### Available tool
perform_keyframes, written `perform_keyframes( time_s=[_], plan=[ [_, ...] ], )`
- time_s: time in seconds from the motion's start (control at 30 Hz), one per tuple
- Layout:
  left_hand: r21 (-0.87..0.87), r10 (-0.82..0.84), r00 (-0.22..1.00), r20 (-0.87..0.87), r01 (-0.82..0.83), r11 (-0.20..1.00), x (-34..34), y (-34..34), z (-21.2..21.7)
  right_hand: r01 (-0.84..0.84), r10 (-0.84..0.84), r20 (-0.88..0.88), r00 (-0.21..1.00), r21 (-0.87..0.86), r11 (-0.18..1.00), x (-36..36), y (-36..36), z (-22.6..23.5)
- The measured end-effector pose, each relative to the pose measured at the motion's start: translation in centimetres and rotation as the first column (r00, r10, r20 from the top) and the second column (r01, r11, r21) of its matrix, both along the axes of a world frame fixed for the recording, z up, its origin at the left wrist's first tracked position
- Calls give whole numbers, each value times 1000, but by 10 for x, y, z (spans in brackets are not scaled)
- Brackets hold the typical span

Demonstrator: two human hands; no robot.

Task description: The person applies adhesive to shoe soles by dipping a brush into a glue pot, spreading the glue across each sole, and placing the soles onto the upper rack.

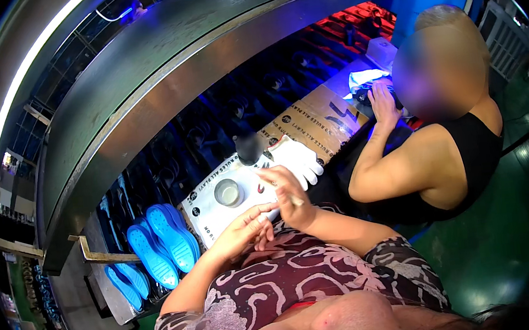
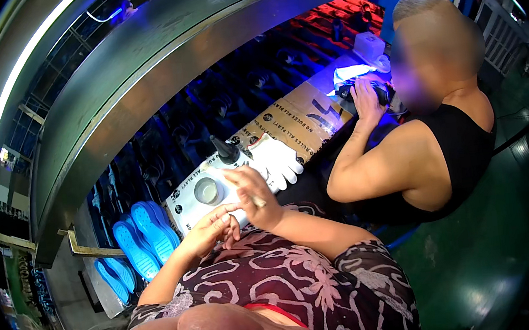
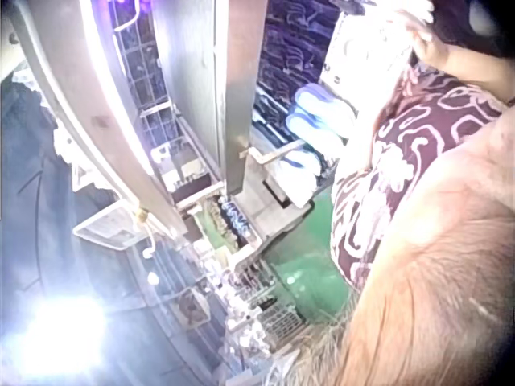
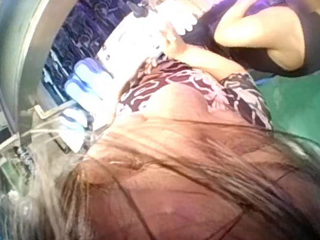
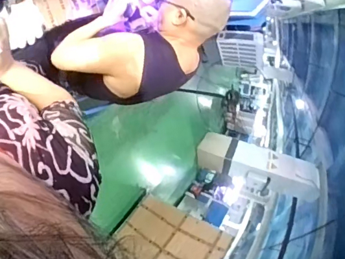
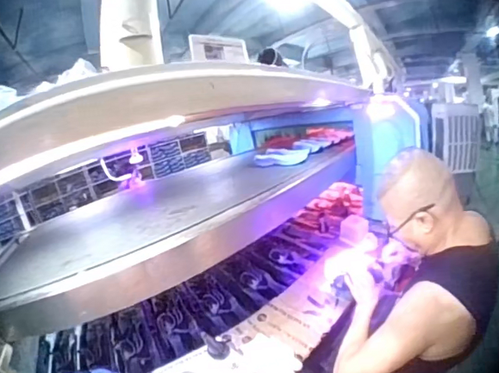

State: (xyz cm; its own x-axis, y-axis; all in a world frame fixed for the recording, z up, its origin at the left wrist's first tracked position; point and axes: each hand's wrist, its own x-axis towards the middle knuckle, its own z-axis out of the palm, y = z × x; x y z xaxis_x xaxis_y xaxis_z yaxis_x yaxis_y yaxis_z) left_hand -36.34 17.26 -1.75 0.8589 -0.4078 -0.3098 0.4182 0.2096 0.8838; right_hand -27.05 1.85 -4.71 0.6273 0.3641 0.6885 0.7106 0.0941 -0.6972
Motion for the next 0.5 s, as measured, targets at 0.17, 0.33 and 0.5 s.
perform_keyframes(
  time_s=[0.17,0.33,0.5],
  plan=[
    [-249,436,892,-122,-453,856,-4,-22,-8,57,-1,213,977,-256,965,-19,18,2],
    [-391,537,832,-138,-544,742,-19,-9,-20,-196,222,222,949,-131,972,-23,-5,44],
    [-393,568,812,-135,-570,722,-30,-9,-25,-345,-269,600,753,709,615,-57,-78,173]
  ],
)
